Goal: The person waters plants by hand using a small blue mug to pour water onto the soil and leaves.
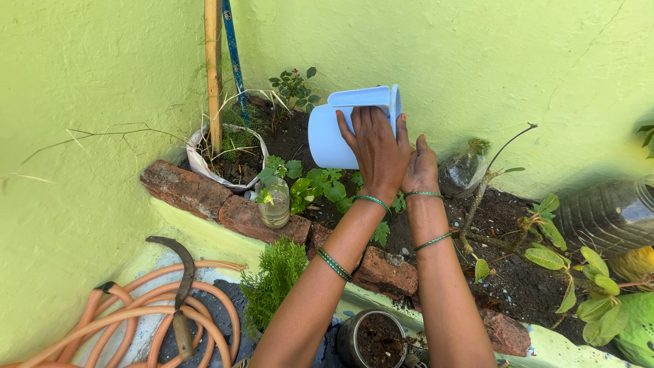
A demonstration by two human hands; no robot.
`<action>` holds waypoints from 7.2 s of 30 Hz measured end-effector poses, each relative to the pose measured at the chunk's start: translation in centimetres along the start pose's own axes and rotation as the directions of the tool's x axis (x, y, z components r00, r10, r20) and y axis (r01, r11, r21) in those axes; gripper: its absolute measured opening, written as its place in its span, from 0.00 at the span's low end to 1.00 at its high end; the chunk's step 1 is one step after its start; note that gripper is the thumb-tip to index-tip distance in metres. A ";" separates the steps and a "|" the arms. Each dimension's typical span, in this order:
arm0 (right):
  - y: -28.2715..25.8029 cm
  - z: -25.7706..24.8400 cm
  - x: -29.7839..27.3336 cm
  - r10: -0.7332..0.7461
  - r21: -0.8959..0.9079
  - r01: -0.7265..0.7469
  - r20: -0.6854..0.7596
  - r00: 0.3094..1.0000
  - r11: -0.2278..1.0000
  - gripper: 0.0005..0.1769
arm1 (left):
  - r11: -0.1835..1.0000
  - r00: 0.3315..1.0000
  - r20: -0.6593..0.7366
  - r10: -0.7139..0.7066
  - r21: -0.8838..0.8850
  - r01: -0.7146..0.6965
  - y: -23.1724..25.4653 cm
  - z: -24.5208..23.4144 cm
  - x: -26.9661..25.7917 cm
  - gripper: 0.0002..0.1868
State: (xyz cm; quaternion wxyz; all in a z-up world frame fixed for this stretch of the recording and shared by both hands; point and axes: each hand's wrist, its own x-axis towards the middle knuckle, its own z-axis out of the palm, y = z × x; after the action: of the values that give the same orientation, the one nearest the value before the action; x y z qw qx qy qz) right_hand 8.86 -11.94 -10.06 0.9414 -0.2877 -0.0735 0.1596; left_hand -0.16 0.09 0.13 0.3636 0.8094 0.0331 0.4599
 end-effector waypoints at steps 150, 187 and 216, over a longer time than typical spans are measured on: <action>8.6 -8.7 1.4 -0.005 0.049 0.024 -0.354 0.935 0.999 0.50 | 0.995 0.996 -0.006 -0.093 0.032 0.094 -5.1 -2.7 -6.2 0.32; 5.8 -6.0 0.1 0.068 0.027 -0.062 -0.416 0.907 0.998 0.52 | 0.994 0.994 0.041 -0.105 0.022 0.104 -3.5 -2.4 -5.8 0.29; 5.1 -2.8 -1.4 0.057 -0.111 -0.114 -0.422 0.905 0.987 0.52 | 0.991 0.989 0.076 -0.127 0.043 0.124 -3.4 -2.2 -5.7 0.29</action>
State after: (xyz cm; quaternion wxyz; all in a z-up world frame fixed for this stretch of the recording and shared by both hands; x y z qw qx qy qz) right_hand 6.87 -9.86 -15.34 0.9061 -0.3803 0.1317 0.1303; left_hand -4.16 1.58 -5.39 0.3771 0.8300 0.0786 0.4033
